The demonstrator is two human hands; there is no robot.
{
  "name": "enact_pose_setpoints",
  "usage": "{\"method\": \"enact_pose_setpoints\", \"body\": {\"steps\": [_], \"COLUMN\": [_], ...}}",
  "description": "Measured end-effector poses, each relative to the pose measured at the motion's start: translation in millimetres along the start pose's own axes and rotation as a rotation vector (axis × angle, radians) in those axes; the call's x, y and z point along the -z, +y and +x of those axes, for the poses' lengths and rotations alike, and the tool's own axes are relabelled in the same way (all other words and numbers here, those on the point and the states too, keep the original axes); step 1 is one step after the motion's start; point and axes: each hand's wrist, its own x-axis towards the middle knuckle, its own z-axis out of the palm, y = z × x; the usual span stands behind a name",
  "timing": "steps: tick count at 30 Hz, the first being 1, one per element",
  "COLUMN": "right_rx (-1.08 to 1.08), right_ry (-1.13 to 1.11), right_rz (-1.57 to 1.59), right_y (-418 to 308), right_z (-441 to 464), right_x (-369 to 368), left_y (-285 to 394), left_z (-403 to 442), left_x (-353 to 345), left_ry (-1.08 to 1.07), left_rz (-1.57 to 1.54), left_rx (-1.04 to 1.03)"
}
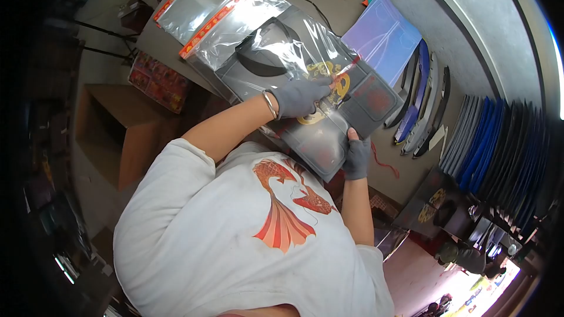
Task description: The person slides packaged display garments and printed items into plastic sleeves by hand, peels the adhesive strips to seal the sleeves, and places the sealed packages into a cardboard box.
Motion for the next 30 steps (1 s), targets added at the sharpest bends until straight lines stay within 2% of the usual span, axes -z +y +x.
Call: {"method": "enact_pose_setpoints", "body": {"steps": [1,3,5,7,9,12,13,15,18,20,21,22,24,25,26,27,28,29,30], "right_rx": [0.007,-0.035,0.033,0.015,-0.001,-0.010,0.115,0.377,0.773,1.021,1.141,1.135,0.664,0.658,0.052,0.425,0.908,1.102,1.146], "right_ry": [0.008,0.025,-0.047,-0.039,-0.028,-0.080,-0.028,0.073,0.244,0.380,0.456,0.480,-0.782,-0.734,-0.748,-0.926,-0.815,-0.737,-0.675], "right_rz": [0.023,0.057,0.034,0.037,0.038,0.120,0.017,-0.178,-0.460,-0.657,-0.763,-0.763,-0.724,-0.731,0.001,-0.504,-0.775,-0.842,-0.954], "right_y": [2,-2,-1,-1,1,7,8,11,17,22,26,42,83,8,-55,-42,-77,-75,-70], "right_z": [0,-3,-2,1,6,22,29,43,64,79,87,102,131,131,96,126,116,123,130], "right_x": [-5,-14,-17,-25,-33,-48,-54,-68,-88,-97,-99,-86,-46,-68,-122,-129,-135,-143,-146], "left_y": [3,10,14,24,33,46,55,65,67,71,75,86,112,126,138,146,148,145,137], "left_z": [0,-2,-1,-1,6,19,19,19,19,12,4,-8,-29,-38,-49,-59,-67,-71,-61], "left_x": [-2,-6,-12,-14,-14,-28,-31,-29,-22,-9,-1,14,45,58,69,76,80,84,89], "left_ry": [-0.026,-0.063,0.212,0.194,0.059,0.165,0.198,0.169,0.244,0.368,0.353,0.379,0.458,0.512,0.573,0.637,0.610,0.583,0.633], "left_rz": [-0.035,-0.063,-0.208,-0.198,-0.252,-0.266,-0.268,-0.301,-0.176,-0.104,-0.101,-0.057,0.004,0.014,0.031,0.042,0.028,0.022,0.172], "left_rx": [-0.039,0.014,-0.271,-0.250,-0.106,-0.263,-0.341,-0.276,-0.264,-0.305,-0.313,-0.267,-0.269,-0.318,-0.379,-0.440,-0.352,-0.261,-0.110]}}
